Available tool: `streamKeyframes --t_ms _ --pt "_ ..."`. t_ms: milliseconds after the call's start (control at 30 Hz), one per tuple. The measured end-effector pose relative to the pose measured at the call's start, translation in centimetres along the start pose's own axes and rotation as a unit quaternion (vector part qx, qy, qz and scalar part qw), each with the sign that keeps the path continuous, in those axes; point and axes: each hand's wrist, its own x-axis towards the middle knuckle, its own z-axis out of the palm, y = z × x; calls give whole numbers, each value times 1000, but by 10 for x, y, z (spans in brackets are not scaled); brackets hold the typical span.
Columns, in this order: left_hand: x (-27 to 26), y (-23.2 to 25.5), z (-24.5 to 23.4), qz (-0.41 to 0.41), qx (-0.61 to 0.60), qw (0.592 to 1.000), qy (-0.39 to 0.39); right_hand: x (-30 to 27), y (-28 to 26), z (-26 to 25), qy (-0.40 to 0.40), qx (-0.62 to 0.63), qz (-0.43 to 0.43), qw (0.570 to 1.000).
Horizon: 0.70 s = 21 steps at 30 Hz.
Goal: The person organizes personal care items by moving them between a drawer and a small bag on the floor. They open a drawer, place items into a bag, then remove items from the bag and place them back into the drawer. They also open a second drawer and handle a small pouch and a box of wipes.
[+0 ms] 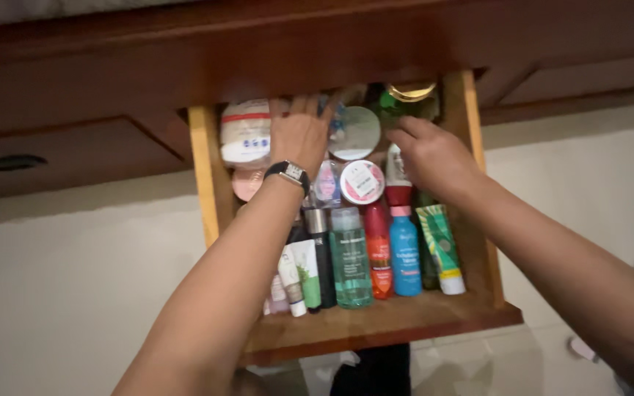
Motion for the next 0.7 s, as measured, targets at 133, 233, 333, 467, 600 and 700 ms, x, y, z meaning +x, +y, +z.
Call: streamKeyframes --t_ms 133,233,333,467,600,700 --pt "14 19 9 -39 -27 995 -92 -37 -18 -38 23 16 57 998" --pt "16 21 4 -33 -19 995 -88 -62 -37 -43 36 36 72 996" --pt "15 12 -9 -31 -74 994 -74 -78 -45 -54 23 41 44 998" --pt "-6 12 -38 -20 -133 991 1 -92 -49 -91 25 21 83 996" --pt "-46 57 -79 -29 -251 967 28 -125 -45 -123 43 5 121 992" --pt "-82 117 -118 24 -341 940 20 -169 -48 -143 36 9 202 979"
